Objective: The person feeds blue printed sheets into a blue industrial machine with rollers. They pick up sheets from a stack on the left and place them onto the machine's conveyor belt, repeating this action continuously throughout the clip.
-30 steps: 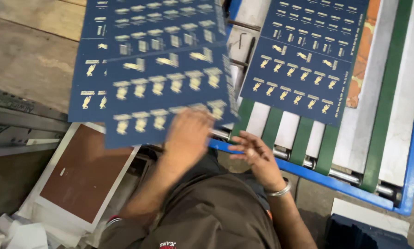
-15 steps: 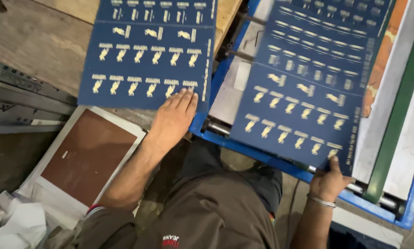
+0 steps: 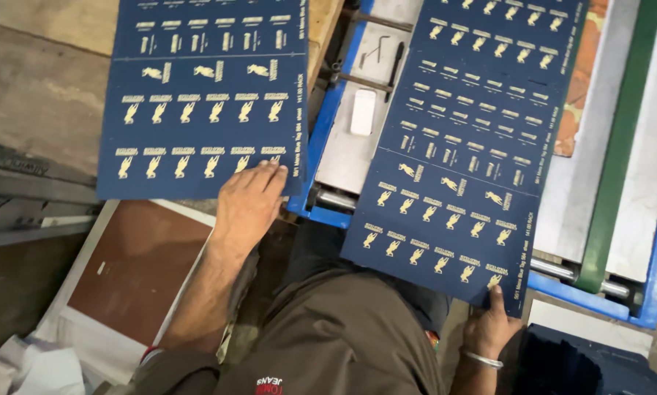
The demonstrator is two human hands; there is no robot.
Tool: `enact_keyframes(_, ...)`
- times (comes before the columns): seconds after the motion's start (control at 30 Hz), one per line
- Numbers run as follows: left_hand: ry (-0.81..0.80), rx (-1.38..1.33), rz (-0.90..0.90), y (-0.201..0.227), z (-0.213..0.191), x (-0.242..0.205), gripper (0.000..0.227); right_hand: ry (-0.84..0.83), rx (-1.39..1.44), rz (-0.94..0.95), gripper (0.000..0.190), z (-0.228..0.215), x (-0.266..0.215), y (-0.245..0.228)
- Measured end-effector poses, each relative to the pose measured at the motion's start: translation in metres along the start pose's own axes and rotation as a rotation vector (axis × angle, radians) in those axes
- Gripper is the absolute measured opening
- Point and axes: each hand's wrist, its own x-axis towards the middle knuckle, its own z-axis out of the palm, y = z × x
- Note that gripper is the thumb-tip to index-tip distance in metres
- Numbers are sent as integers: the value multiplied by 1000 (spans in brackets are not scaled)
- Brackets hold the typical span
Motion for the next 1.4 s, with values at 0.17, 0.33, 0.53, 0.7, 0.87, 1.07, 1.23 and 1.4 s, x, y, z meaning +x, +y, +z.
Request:
enact_keyframes(0.17,-32,51,-77,0,3,-1,60,-20,36,28,35,27,22,-12)
enact_keyframes(0.33,-86,80,-47,-11,13,-7,56,-142,142,22,36,56,60,-12)
enact_keyframes(0.53,-91,25,-40,-8,3,-8,57,-188,177,180,20,84,88,3)
enact_keyframes(0.7,66,-106,4,-33,-10,-12,49,-495,52,328,28,87,56,23)
enact_keyframes(0.87,251,-352,-250,-24,-12,-13,38,-696,-46,452,44,127,6,8)
enact_keyframes(1.07,-39,-200,45,99,19,18,41,-1236,75,374,50,190,-58,-21)
enact_keyframes(1.23,-125,-280,167,105,12,14,58,-874,-929,-586,40,180,-40,-19)
enact_keyframes(1.4,-146,-39,-7,30,-3,9,58,-427,170,125,40,139,27,-36)
